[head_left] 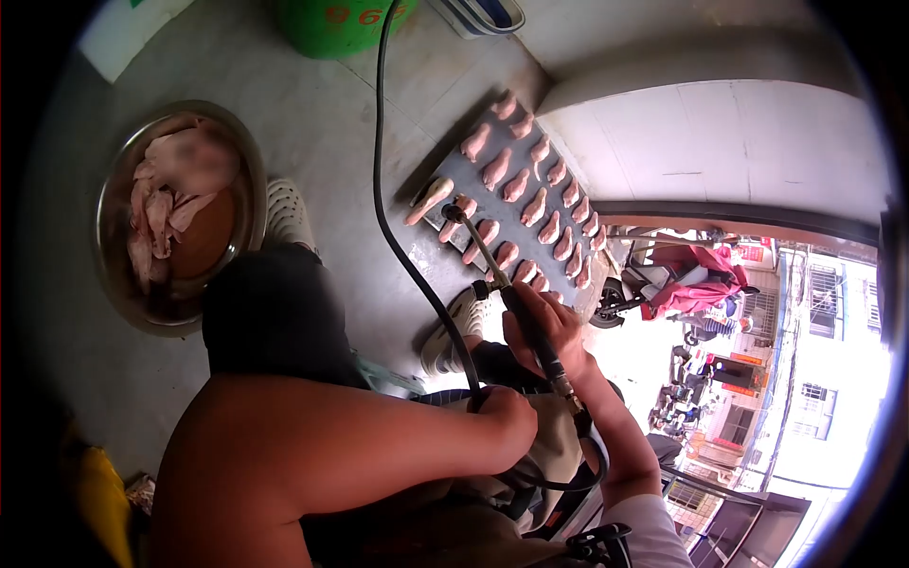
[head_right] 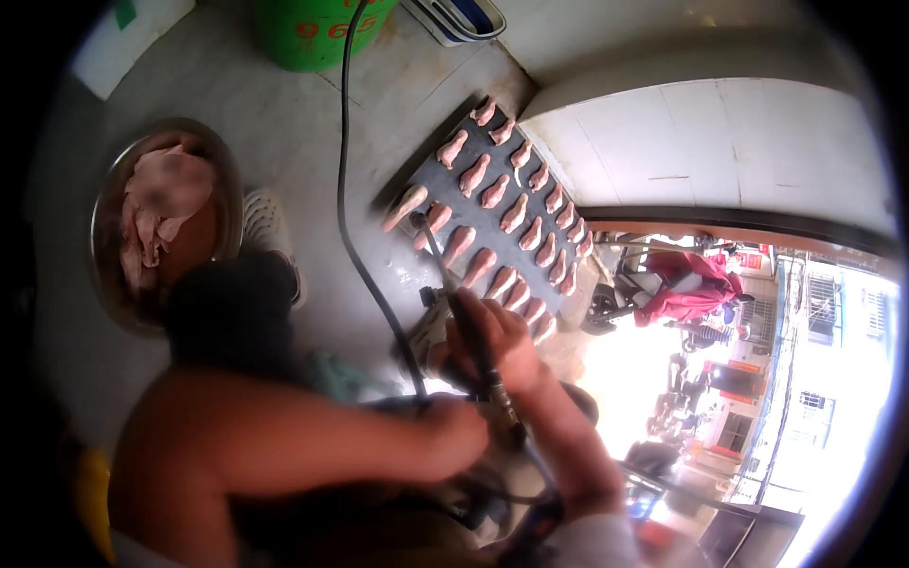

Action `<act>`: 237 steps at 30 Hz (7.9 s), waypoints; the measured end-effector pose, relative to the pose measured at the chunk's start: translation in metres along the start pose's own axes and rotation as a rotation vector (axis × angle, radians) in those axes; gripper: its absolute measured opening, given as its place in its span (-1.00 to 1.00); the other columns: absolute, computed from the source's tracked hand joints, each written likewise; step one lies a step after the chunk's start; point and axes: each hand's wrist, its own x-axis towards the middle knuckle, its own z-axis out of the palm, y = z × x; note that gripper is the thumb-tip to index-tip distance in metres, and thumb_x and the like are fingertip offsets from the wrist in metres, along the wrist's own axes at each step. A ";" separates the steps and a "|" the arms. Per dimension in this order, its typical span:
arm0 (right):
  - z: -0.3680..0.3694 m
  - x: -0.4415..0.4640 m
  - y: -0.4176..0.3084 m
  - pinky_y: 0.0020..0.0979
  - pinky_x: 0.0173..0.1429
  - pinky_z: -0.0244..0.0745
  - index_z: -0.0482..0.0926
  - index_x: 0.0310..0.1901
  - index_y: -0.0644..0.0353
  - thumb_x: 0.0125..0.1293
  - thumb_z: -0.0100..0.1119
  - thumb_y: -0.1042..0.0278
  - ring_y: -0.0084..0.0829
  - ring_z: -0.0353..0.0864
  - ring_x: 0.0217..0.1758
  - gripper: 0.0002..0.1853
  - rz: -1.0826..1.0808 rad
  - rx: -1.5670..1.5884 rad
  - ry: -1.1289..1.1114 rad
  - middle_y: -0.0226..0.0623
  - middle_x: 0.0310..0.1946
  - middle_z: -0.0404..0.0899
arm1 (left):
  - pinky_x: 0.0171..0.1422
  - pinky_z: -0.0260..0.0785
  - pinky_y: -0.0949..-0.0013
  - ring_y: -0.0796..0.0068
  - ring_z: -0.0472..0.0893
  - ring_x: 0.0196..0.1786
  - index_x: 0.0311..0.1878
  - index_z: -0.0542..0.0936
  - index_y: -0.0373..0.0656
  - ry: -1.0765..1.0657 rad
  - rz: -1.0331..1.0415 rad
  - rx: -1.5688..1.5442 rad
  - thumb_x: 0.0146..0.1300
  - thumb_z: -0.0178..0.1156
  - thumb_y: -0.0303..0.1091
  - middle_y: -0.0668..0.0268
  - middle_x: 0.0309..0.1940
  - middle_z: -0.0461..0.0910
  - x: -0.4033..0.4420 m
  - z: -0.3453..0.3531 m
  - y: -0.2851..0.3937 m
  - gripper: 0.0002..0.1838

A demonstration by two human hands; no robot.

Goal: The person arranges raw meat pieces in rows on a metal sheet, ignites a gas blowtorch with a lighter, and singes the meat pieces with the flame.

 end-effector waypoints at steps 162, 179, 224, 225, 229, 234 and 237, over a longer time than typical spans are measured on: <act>-0.179 -0.043 0.057 -0.46 -0.42 0.57 0.52 0.14 0.49 0.41 0.22 0.12 -0.36 0.64 -0.58 -0.48 0.784 0.452 0.634 -0.06 -0.35 0.68 | -0.16 0.41 -0.02 -0.18 0.62 -0.30 -0.30 0.51 -0.36 0.551 -0.537 -1.009 0.46 0.01 0.02 -0.10 -0.46 0.59 0.089 -0.114 -0.073 -0.48; -0.193 -0.173 -0.173 -0.50 -0.27 0.50 0.49 0.11 0.43 0.51 0.05 -0.11 -0.42 0.59 -0.38 -0.40 0.859 -0.154 0.948 -0.10 -0.31 0.62 | -0.34 0.47 0.05 -0.08 0.65 -0.47 -0.56 0.55 -0.35 0.883 -0.285 -0.555 0.20 0.26 -0.19 -0.04 -0.61 0.60 0.107 -0.103 -0.085 -0.61; -0.194 -0.116 -0.061 -0.43 -0.42 0.55 0.43 0.20 0.52 0.53 0.01 0.13 -0.35 0.62 -0.61 -0.48 0.643 0.261 0.817 -0.04 -0.43 0.61 | -0.06 0.48 0.05 0.01 0.67 -0.19 -0.39 0.63 -0.19 0.059 -0.047 -0.465 0.29 0.22 -0.10 0.01 -0.30 0.68 0.048 -0.023 -0.026 -0.67; -0.199 -0.105 -0.046 -0.42 -0.40 0.54 0.47 0.18 0.51 0.51 0.06 0.10 -0.35 0.62 -0.59 -0.47 0.669 0.279 0.815 -0.07 -0.41 0.64 | -0.03 0.48 0.04 0.00 0.67 -0.17 -0.37 0.64 -0.19 -0.018 -0.087 -0.423 0.31 0.19 -0.06 0.02 -0.29 0.68 0.045 -0.018 -0.030 -0.65; -0.219 -0.079 0.021 -0.45 -0.36 0.53 0.54 0.13 0.47 0.48 0.14 0.14 -0.39 0.64 -0.55 -0.53 0.671 0.334 0.782 -0.10 -0.35 0.67 | 0.17 0.44 -0.01 0.03 0.69 -0.03 -0.17 0.72 -0.18 -0.186 -0.294 -0.325 0.41 -0.02 0.12 0.05 -0.18 0.72 0.029 -0.022 -0.053 -0.46; -0.219 -0.050 0.082 -0.52 -0.35 0.51 0.57 0.10 0.41 0.48 0.16 0.21 -0.47 0.66 -0.53 -0.62 0.677 0.246 0.682 -0.20 -0.36 0.69 | 0.13 0.48 0.00 0.04 0.69 0.01 -0.15 0.74 -0.19 -0.244 -0.550 -0.426 0.40 -0.03 0.17 0.06 -0.15 0.73 0.011 -0.047 -0.077 -0.41; -0.195 -0.023 0.109 -0.55 -0.37 0.51 0.59 0.06 0.41 0.47 0.19 0.28 -0.52 0.66 -0.52 -0.67 0.592 0.318 0.638 -0.23 -0.35 0.69 | -0.04 0.55 0.00 -0.03 0.72 -0.18 -0.30 0.74 -0.16 -0.067 -0.429 -0.475 0.32 0.08 0.11 0.08 -0.33 0.73 0.004 -0.070 -0.058 -0.50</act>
